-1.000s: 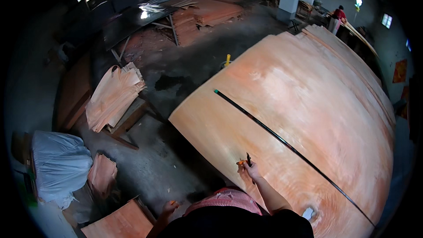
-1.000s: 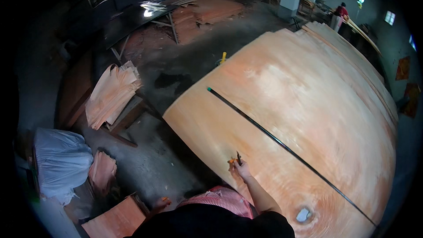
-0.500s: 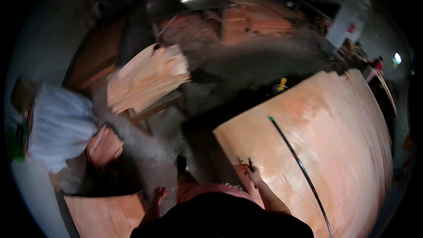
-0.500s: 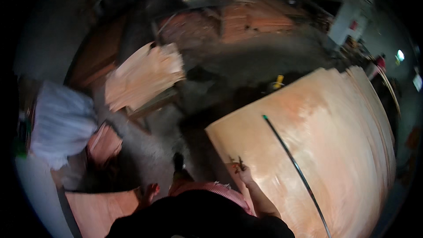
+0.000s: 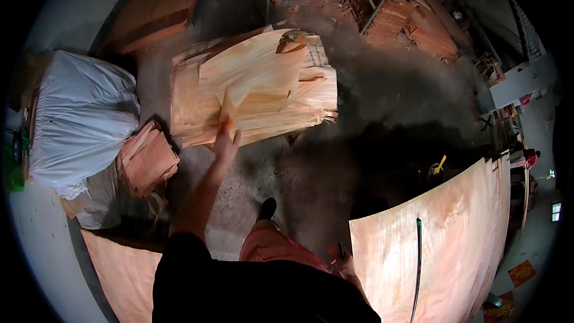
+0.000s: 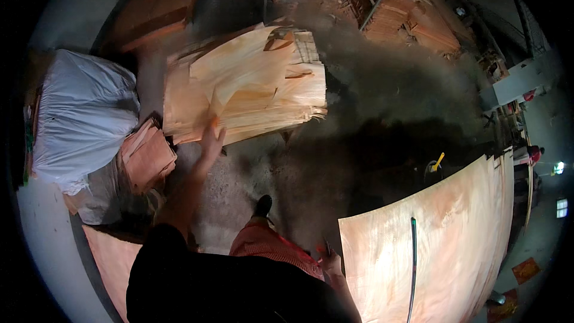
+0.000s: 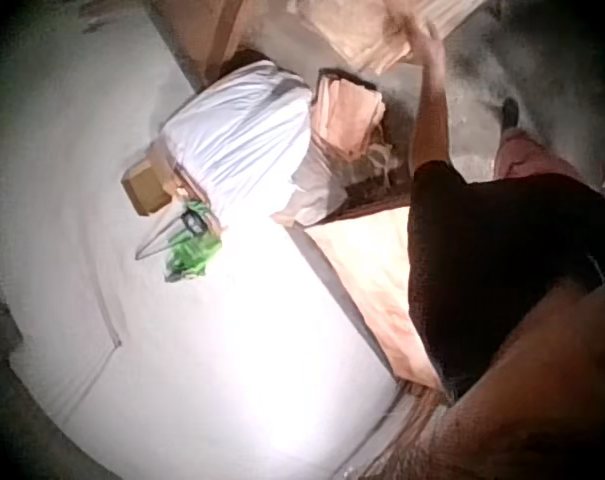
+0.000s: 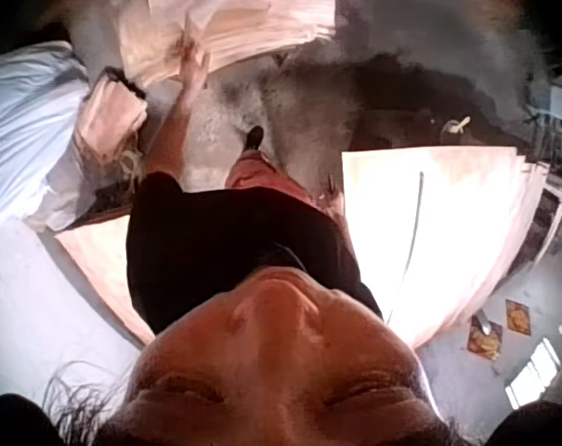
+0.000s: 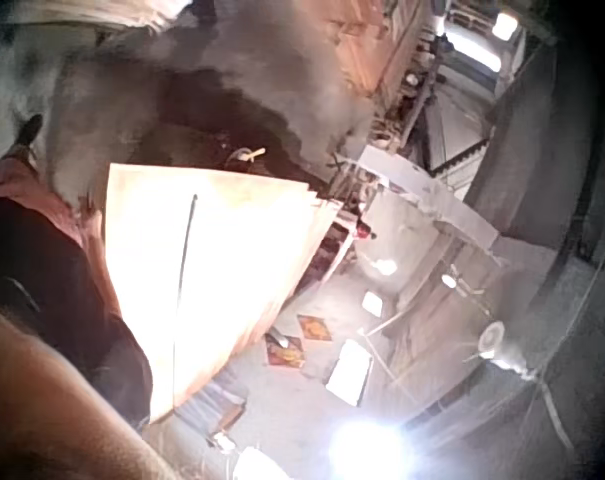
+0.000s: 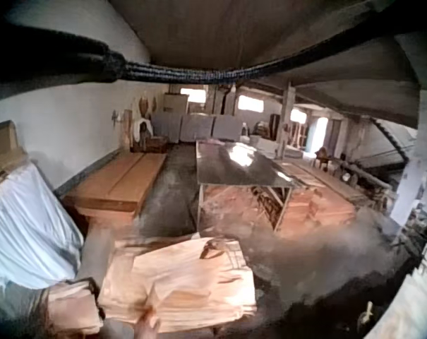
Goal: The person cuts large sheets of wood veneer using a utility knife and a long metal straightedge. They measure and mark the veneer, then slice along the straightedge to create straight cuts. The person also uses a smaller template to cut out specific curved shapes from the veneer sheets.
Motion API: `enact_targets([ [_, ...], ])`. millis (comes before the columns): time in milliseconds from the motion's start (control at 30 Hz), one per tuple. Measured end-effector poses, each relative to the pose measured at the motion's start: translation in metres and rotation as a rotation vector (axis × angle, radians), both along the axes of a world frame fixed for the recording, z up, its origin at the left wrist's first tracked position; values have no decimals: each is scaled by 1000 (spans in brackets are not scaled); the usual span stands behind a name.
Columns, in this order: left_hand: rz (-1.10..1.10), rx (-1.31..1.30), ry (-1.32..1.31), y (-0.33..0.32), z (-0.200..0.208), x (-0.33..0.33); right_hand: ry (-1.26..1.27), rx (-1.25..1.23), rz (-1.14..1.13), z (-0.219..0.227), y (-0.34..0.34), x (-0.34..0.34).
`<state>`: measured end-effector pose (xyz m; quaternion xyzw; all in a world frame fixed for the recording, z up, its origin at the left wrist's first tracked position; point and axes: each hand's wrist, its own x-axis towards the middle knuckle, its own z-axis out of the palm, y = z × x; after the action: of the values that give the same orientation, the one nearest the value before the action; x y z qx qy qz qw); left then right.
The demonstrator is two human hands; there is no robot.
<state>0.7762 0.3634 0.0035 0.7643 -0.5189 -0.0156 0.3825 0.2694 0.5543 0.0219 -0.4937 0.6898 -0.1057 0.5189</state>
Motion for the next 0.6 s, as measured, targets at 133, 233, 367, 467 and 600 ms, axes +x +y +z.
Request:
enact_targets([
  [133,55,5,-208,-103,52,57,206,186,26,21,21,9],
  [233,116,114,-262,-169,46,91,410,-82,425,15,49,-8],
  [367,170,357,-569,-230,18,148,338,87,4,-16,75,-20],
  [467,80,599,-239,-255,56,126,359,171,-160,4,79,8],
  [600,32,674,-523,-247,95,101,310,206,-150,-4,89,11],
])
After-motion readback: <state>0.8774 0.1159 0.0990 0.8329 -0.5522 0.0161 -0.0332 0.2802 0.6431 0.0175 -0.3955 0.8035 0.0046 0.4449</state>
